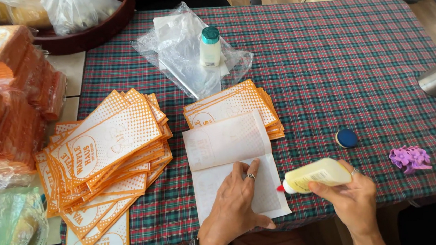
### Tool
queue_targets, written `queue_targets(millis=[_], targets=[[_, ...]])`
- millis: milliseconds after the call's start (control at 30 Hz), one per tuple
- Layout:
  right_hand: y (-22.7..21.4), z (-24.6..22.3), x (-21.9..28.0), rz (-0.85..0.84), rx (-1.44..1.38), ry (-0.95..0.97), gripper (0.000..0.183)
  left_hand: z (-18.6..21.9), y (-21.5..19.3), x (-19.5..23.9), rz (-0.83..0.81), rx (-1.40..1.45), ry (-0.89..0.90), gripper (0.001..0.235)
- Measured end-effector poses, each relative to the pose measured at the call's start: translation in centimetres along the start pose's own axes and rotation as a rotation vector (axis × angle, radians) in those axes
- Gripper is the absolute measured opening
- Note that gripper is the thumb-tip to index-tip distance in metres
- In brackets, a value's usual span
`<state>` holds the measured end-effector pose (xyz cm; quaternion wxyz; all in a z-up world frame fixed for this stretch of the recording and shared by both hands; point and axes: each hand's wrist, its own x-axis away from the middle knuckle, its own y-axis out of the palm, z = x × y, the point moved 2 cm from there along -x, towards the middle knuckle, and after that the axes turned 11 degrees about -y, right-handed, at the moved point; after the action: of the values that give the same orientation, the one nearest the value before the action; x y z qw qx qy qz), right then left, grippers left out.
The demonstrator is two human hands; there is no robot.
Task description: Applying glue to the edges of paper bags and stacking them together to form a pad
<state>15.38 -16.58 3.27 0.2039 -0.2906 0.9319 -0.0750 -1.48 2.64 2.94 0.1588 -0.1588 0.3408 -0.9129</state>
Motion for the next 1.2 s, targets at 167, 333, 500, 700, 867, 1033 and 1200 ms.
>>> queue_targets(millis=[167,333,500,700,867,1033,1200], targets=[[-1.8,0.3,2.5,-0.027,0.000,0.080,0.032,-0.2,0.0,0.0,-0.024,0.010,-0.007,0.138],[-3.3,1.4,3.7,0.100,-0.132,0.166,0.044,-0.6,-0.1,0.0,0.023,0.061,0.058,0.123],[-3.6,1.7,4.4,0.268,-0.166,0.057,0.046,-0.6,0.4,-0.2,0.126,0.047,0.036,0.095],[-2.4,1.5,4.8,0.178,-0.098,0.134,0.048,-0.6,0.4,0.0,0.182,0.041,0.102,0.091],[-2.0,1.6,4.9,0.178,-0.099,0.119,0.046,-1.2,-0.8,-0.2,0.025,0.093,0.093,0.096],[-0.1,1.8,5.7,0.154,-0.121,0.110,0.043,-2.8,-2.3,-0.8,-0.180,0.191,0.126,0.086],[4.2,-0.8,5.9,0.011,0.004,0.069,0.029,-4.6,-2.2,-2.1,-0.232,0.308,0.256,0.053]])
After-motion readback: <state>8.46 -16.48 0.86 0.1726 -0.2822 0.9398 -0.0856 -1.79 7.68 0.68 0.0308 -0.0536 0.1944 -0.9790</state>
